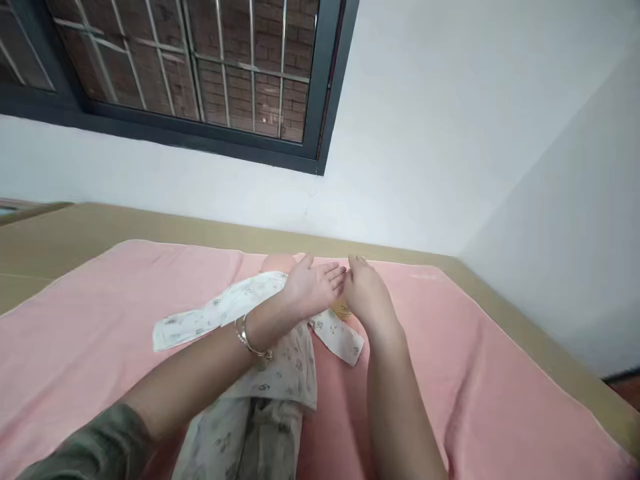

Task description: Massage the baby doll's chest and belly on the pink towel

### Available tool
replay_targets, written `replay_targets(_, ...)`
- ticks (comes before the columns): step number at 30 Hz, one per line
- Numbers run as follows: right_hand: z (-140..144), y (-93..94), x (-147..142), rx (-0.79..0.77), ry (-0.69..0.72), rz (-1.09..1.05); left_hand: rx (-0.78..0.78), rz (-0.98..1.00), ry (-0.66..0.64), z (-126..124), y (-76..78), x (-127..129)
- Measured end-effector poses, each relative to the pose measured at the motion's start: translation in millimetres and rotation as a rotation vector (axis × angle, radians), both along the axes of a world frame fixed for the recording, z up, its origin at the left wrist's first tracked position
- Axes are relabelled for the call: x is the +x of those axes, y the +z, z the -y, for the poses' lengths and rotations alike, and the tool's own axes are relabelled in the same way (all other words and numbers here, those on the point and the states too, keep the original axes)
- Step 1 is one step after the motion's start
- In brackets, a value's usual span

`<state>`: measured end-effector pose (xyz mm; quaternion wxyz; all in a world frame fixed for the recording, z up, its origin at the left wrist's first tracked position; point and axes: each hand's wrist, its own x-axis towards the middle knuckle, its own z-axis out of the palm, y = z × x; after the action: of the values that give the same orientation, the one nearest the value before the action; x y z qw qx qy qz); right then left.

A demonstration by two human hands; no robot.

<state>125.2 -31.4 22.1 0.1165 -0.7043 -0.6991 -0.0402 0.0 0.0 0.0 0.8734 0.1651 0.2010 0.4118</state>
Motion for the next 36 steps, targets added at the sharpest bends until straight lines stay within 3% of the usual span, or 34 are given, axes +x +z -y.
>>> replay_targets(5, -3, -6.1, -6, -0.081, -0.008, 0.11, 0.004, 0.06, -0.069, 0, 4.9, 3)
replay_targets(12, 2, -4.0, -9, -0.186, -0.049, 0.216, 0.056, 0.064, -0.161, 4, -3.9, -9)
replay_targets(18, -3, 3.1, -24, -0.243, -0.135, 0.24, 0.072, 0.014, -0.15, 23, -6.9, -48)
replay_targets(23, -6, 7.5, -25, -0.294, -0.161, 0.165, 0.141, 0.029, -0.127, 44, 0.9, -89)
replay_targets(28, -5, 4.7, -27, -0.246, -0.197, 0.076, 0.238, -0.02, -0.124, 59, 12.8, -119)
replay_targets(31, -3, 3.6, -43, -0.157, -0.249, -0.026, 0.264, -0.122, -0.078, 70, 14.8, -125)
replay_targets(34, 6, -2.1, -78, 0.025, -0.098, -0.221, 0.242, -0.14, -0.067, 77, 14.8, -125)
replay_targets(36, 20, -9.2, -105, 0.041, 0.201, -0.418, 0.249, -0.051, -0.058, 79, 17.6, -126)
